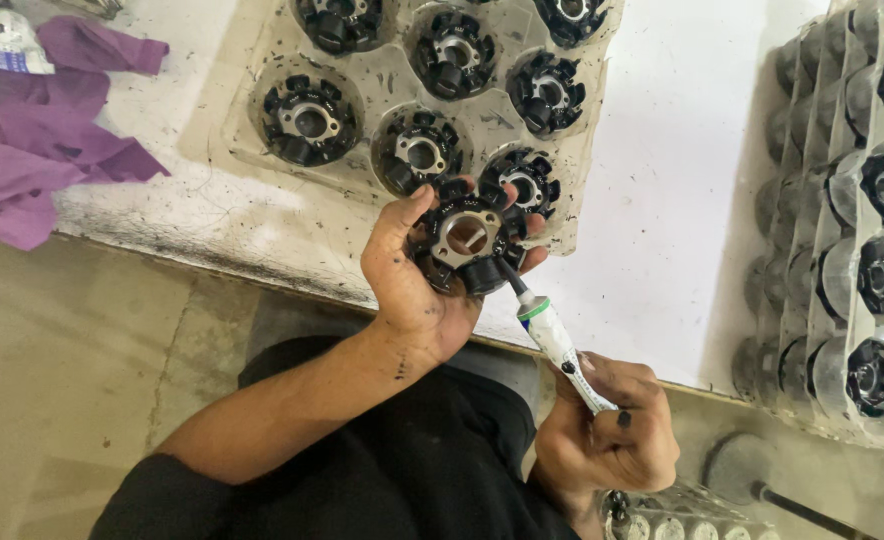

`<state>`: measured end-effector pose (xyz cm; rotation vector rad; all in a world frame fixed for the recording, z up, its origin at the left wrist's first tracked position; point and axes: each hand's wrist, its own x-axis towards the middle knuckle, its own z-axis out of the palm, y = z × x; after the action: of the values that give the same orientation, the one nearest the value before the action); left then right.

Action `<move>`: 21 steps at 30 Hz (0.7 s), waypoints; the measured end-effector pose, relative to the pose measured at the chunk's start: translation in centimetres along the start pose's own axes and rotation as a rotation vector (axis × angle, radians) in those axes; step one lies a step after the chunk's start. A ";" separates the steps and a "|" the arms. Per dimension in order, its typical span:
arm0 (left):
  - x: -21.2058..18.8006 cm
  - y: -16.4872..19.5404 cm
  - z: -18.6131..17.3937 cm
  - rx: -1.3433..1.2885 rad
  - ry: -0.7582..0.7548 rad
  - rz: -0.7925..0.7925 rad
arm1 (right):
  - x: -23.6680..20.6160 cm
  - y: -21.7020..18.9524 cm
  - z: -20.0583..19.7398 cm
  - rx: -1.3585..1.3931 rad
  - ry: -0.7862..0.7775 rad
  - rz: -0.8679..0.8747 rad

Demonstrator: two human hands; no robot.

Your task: The person picks up black rotor-like components from plastic trays and applies adhesive from a squeeze tube onto each component, rotating the part to reach different spots. They periodically wipe the tube tip with a gray cloth and place finished parts back into the trays.

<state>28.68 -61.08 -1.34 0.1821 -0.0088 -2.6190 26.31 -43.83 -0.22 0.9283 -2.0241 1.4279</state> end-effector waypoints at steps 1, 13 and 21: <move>0.0 0.0 0.0 0.000 0.005 -0.006 | 0.0 -0.1 0.0 -0.012 -0.003 0.006; 3.2 1.2 -0.8 0.159 0.013 0.059 | -0.4 1.2 -0.6 0.071 0.012 0.142; 22.6 13.0 -3.1 0.739 0.174 0.249 | -1.8 3.7 -2.6 0.472 0.124 0.268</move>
<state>16.04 -83.46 -6.82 0.6145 -0.8808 -2.2271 24.68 -40.10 -2.87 0.7367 -1.8025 2.1148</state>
